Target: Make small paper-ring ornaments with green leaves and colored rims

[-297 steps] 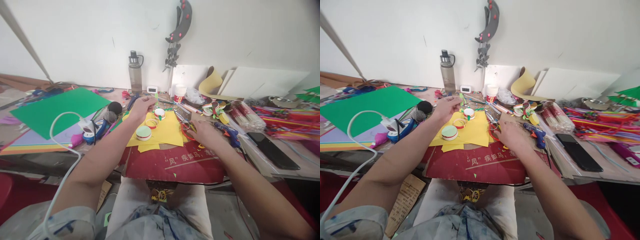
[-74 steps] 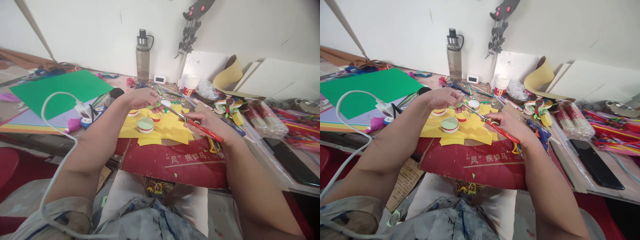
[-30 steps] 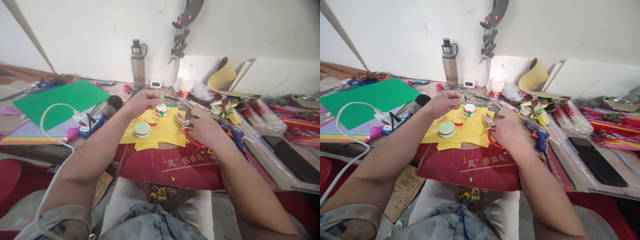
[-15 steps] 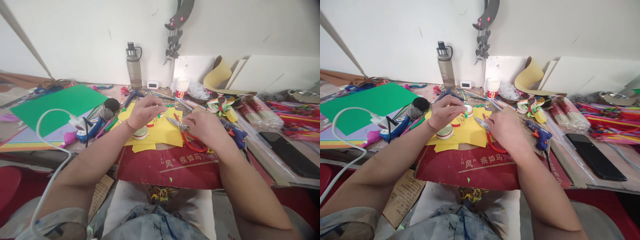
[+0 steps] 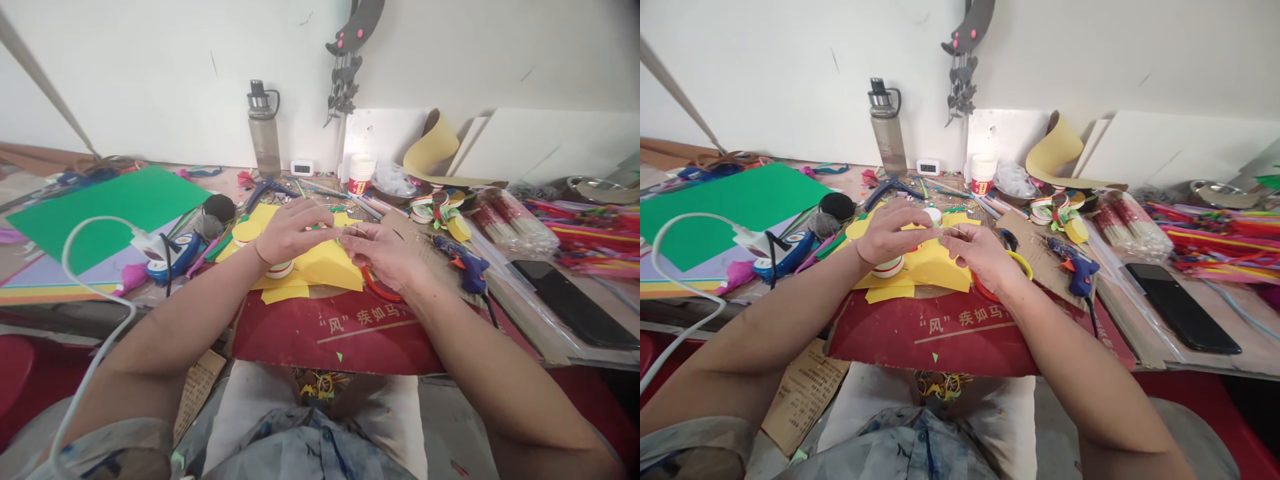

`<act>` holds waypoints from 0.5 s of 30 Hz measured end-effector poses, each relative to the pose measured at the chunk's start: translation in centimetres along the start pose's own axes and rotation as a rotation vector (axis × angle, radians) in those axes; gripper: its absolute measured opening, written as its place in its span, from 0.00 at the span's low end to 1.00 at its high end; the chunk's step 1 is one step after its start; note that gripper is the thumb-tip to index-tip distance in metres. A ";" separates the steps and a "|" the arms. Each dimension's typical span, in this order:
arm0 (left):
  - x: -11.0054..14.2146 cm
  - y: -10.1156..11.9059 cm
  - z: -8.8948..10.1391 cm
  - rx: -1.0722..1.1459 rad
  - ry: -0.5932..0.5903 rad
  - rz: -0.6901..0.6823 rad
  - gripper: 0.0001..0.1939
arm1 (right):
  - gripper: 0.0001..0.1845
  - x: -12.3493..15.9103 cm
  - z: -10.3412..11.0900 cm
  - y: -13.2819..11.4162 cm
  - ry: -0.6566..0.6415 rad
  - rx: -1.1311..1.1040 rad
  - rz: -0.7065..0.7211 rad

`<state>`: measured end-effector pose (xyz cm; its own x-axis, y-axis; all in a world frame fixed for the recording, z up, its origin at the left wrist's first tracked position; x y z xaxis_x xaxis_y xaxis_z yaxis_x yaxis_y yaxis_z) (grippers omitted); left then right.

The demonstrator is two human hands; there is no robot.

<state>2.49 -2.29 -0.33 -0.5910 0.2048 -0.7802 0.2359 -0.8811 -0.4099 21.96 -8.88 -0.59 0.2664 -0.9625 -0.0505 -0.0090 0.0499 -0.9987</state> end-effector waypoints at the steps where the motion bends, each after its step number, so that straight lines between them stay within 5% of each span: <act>1: 0.0 -0.1 0.0 -0.005 0.008 0.016 0.12 | 0.25 -0.1 0.1 0.1 0.008 0.000 -0.013; 7: 0.0 -1.0 0.0 0.280 -0.106 0.411 0.09 | 0.20 -1.1 1.3 0.9 0.133 0.076 -0.028; 12: -0.9 0.6 -0.5 0.808 -0.496 0.824 0.21 | 0.16 -1.8 2.3 1.2 0.228 0.171 0.029; 15: -1.1 1.3 -1.0 0.922 -0.444 1.036 0.12 | 0.16 -1.8 2.3 1.1 0.232 0.167 0.032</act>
<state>4.21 -3.24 -0.47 -0.6924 -0.6751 -0.2545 0.2277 -0.5391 0.8109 23.69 -6.47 -1.55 0.0411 -0.9941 -0.1005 0.1500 0.1056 -0.9830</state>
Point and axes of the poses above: each hand's wrist, its own x-axis away from the middle knuckle, its own z-axis out of the back of the hand, y = z × x, the point moved 2 cm from there along -x, towards the middle knuckle, and after that the axes turned 2 degrees about -y, right-handed, at the moved point
